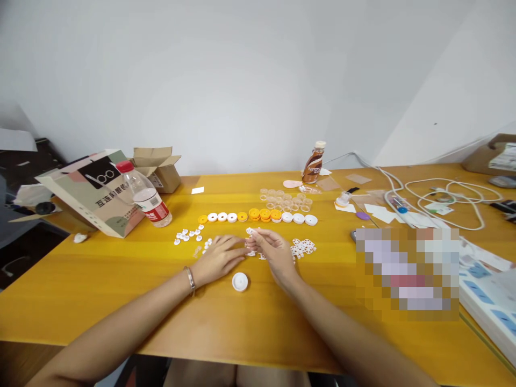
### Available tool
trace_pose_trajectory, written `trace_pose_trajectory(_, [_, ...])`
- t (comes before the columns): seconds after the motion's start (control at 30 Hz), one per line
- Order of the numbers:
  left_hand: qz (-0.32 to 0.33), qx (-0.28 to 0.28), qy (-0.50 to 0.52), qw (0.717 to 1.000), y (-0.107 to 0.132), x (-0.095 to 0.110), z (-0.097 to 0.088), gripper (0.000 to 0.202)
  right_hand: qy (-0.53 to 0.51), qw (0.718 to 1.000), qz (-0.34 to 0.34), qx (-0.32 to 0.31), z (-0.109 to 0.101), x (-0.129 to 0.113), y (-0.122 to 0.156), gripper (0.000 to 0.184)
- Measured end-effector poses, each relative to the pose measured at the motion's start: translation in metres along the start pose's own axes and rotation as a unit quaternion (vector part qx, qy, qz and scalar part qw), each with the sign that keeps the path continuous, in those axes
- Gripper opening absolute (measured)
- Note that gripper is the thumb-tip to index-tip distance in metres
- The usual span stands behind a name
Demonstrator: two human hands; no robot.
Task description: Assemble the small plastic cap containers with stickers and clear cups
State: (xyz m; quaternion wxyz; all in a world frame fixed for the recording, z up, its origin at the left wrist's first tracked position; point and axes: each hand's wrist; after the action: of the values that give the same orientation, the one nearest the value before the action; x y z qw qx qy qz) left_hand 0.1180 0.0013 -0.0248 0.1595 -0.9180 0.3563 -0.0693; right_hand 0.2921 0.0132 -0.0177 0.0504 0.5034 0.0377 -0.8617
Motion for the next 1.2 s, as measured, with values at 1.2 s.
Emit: trace_pose_trajectory(1.2, [-0.029,0.053,0.022,0.998,-0.001,0.001,0.010,0.022,0.107,0.994,-0.017,0.011,0.001,0.011,0.000,0.020])
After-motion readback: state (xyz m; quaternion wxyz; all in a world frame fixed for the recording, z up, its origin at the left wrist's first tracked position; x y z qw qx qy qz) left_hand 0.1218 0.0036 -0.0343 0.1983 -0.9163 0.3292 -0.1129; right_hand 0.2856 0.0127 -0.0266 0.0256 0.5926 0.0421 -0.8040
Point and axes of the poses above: each hand's wrist, its own y-axis away from the middle knuckle, its own z-axis out of the palm, x = y × z, and after that the axes turned 5 degrees about -y, right-handed
